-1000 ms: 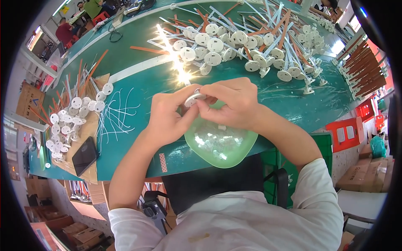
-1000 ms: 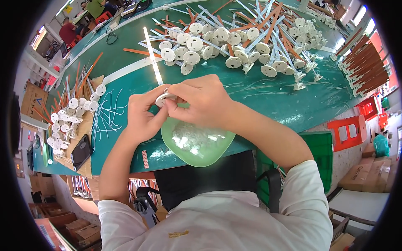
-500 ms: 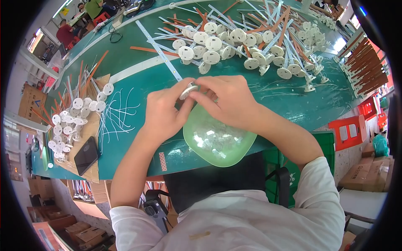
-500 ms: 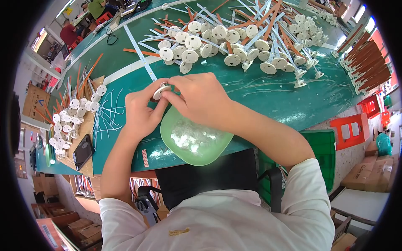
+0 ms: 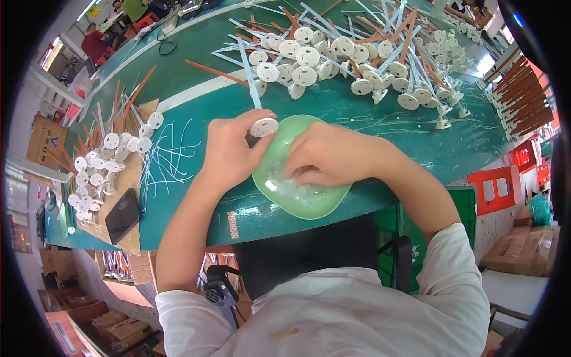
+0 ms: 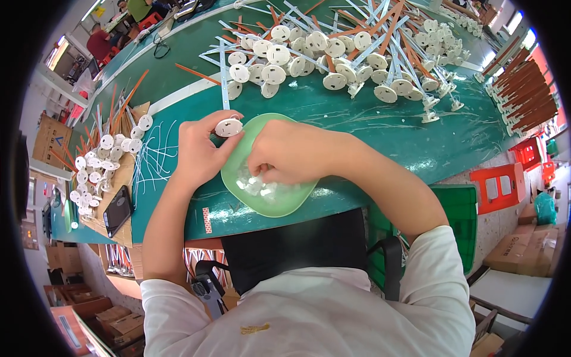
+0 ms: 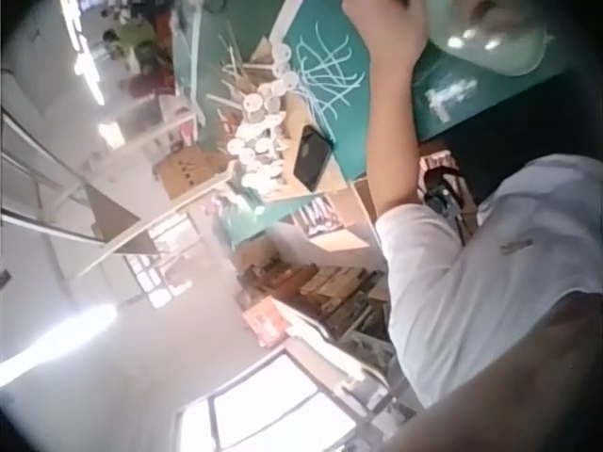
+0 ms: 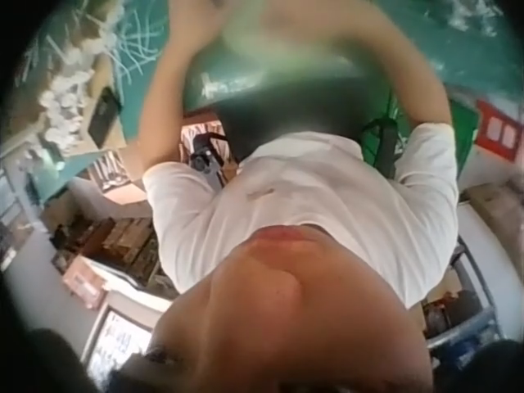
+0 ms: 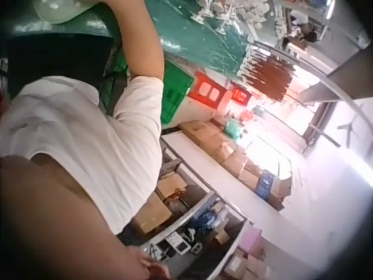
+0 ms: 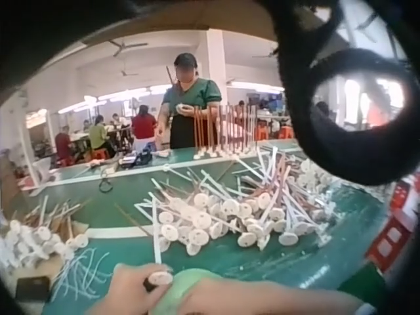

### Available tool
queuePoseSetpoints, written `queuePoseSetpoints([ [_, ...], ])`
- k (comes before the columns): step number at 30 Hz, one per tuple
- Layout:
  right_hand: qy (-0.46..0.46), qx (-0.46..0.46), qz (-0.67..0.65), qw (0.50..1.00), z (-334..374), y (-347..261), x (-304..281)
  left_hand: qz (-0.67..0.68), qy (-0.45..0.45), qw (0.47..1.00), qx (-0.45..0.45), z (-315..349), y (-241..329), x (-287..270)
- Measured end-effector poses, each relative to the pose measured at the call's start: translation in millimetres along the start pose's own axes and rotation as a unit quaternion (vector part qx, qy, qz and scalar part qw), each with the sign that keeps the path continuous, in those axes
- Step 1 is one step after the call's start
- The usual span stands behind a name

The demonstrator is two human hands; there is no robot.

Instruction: Assembling small white plastic components onto thin sticks at a factory workstation.

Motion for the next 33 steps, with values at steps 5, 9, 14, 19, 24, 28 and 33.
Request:
queuePoseSetpoints([
  [5,0.099,0.007,0.004,0.995,0,0,-12,-0.008,0.034,0.999,-0.006,-1,3,-3],
  [9,0.156,0.034,-0.049,0.986,-1,0,-19,0.046,0.08,0.995,0.02,1,5,-7],
  [14,0.165,0.059,-0.031,0.984,0,5,-22,0.068,0.072,0.995,0.022,1,10,-8],
  [19,0.242,0.053,-0.062,0.967,2,5,-27,0.147,0.057,0.987,-0.01,3,4,-4],
  [24,0.313,0.099,-0.085,0.941,4,8,-33,0.277,0.099,0.956,0.013,4,13,-6],
  [28,0.35,0.105,-0.212,0.906,3,13,-27,0.278,0.123,0.953,0.004,7,12,-5],
  [33,0.348,0.119,-0.28,0.887,3,16,-25,0.283,0.147,0.948,-0.014,8,10,-10],
])
Point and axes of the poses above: each hand's wrist, its own z-axis away from the middle knuckle, its own x-axis out of the palm, y = z × x, the point moved 5 cm from there along -z, towards the middle knuckle, and after that the axes turned 2 degrees about -z, right-handed, at the moved point
